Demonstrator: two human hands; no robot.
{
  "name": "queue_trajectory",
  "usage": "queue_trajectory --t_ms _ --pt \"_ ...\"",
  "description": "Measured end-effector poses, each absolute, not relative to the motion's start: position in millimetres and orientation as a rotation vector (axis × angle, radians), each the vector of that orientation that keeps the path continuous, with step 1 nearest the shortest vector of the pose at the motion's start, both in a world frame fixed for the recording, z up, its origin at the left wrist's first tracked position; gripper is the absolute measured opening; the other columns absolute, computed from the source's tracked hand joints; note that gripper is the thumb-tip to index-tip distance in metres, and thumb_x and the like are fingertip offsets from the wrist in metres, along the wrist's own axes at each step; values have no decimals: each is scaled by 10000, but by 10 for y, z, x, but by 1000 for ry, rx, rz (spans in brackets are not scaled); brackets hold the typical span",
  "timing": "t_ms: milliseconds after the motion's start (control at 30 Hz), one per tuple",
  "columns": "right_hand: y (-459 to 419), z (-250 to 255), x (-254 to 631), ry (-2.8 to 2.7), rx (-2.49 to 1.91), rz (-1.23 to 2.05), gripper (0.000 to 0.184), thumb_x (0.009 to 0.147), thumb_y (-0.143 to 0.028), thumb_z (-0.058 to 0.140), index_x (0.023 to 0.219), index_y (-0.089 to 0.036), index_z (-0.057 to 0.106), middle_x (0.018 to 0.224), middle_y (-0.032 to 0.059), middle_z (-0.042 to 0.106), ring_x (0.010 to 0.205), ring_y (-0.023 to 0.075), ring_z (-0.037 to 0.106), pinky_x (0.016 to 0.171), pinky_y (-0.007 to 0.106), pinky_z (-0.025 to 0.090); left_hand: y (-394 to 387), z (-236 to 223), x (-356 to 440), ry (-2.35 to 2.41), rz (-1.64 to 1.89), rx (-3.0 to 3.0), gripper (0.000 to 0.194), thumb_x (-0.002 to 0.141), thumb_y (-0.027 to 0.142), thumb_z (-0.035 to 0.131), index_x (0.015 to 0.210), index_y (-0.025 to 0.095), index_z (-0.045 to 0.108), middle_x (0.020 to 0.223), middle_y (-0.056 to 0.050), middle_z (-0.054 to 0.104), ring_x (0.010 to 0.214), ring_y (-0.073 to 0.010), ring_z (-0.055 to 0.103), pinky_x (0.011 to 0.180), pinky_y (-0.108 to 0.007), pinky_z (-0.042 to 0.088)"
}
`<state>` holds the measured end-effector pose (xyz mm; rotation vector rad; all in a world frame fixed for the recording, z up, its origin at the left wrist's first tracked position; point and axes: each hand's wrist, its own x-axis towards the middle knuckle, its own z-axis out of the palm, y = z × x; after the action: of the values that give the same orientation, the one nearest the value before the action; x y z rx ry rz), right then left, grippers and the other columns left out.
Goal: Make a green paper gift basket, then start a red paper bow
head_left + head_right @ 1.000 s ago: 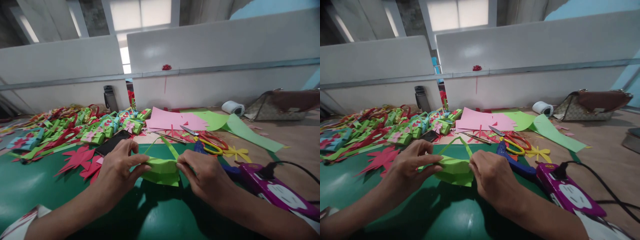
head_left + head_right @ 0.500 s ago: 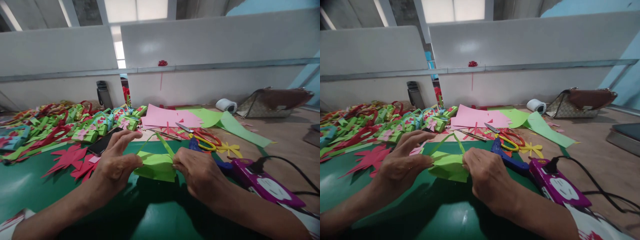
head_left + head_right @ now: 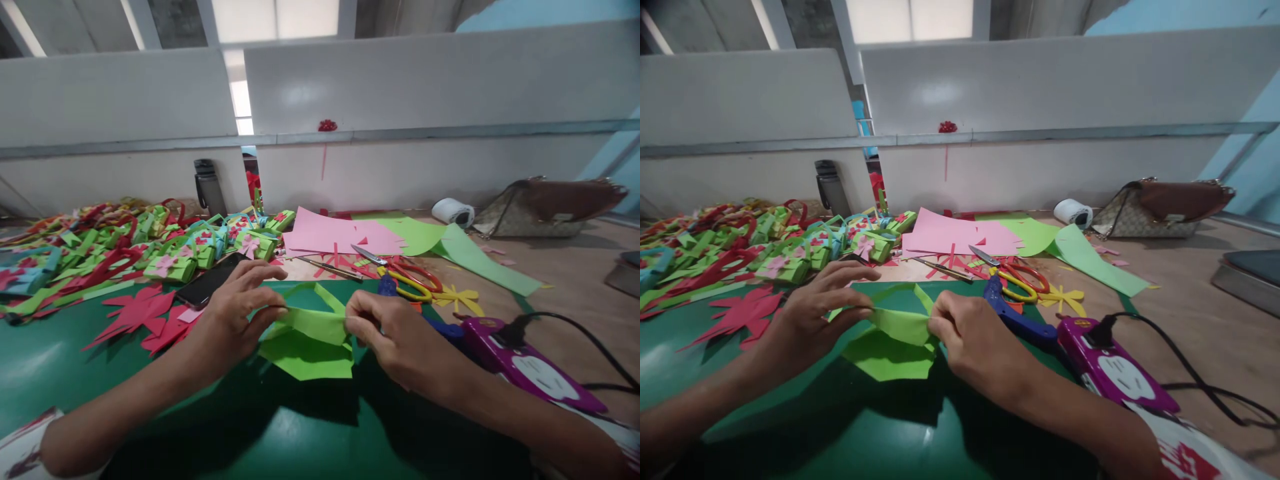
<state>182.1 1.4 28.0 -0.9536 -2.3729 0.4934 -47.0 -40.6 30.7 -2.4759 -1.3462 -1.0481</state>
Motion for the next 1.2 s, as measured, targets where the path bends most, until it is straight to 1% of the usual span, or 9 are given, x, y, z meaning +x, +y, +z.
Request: queue_trajectory --t_ms 33,167,367,533,633,733,900,1033,1200 --pt "25 295 1820 -2363 -1021 588 213 851 -179 448 638 -187 457 566 -33 500 506 90 448 468 219 316 -395 323 -475 -1329 -1058 -2481 43 824 178 582 838 166 621 1113 -81 598 1101 -213 476 923 -372 420" --pt "77 336 1835 -2332 -1109 767 219 838 -207 452 627 -176 502 556 -31 522 479 80 424 433 205 298 -404 408 -453 -1183 -976 -2533 455 755 311 677 1152 160 514 1144 -94 603 1119 -218 490 980 -388 357" --pt "151 410 1859 -2305 -1199 1130 185 794 -222 485 620 -167 514 546 -19 573 450 64 395 429 201 271 -345 383 -326 -1208 -557 -2731 491 811 45 470 1267 219 413 1211 -44 582 1113 -171 520 1076 -438 129" --pt "206 393 1853 -2172 -1228 1403 173 787 -240 494 630 -169 514 530 -10 578 473 78 457 464 209 293 -285 398 -281 -1326 -607 -2793 355 806 50 420 1099 196 557 924 -18 677 850 -151 609 992 -397 296" --pt "215 417 1854 -2147 -1164 1497 187 788 -289 525 650 -164 520 564 -3 582 523 90 509 503 209 338 -292 455 -277 -1402 -656 -2836 283 841 110 411 1051 175 590 856 -33 674 754 -142 599 784 -281 423" --pt "214 433 1860 -2172 -1089 1581 96 723 -234 596 711 -155 542 612 -10 583 558 91 511 523 208 353 -298 470 -274 -1484 -689 -2874 266 858 142 410 1041 146 603 792 -40 662 661 -122 575 609 -204 405" --pt "153 343 1844 -2277 -1025 1212 31 747 -178 559 720 -181 543 638 -40 520 568 93 472 530 223 347 -297 414 -246 -1575 -762 -2866 257 850 174 442 1019 144 634 769 -42 657 679 -130 568 616 -200 407" --pt "83 269 1819 -2323 -916 624 118 735 -106 575 644 -175 550 859 20 559 784 140 540 711 276 408 -306 392 -215 -1641 -808 -2879 243 831 189 484 1002 155 652 784 -46 663 722 -148 576 637 -211 420" --pt "102 183 1788 -2318 -713 450 95 741 -90 588 709 -180 586 914 44 624 987 200 535 921 407 346 -281 339 -221 -1727 -843 -2955 195 819 181 498 935 149 652 777 -23 651 701 -130 558 614 -197 405"
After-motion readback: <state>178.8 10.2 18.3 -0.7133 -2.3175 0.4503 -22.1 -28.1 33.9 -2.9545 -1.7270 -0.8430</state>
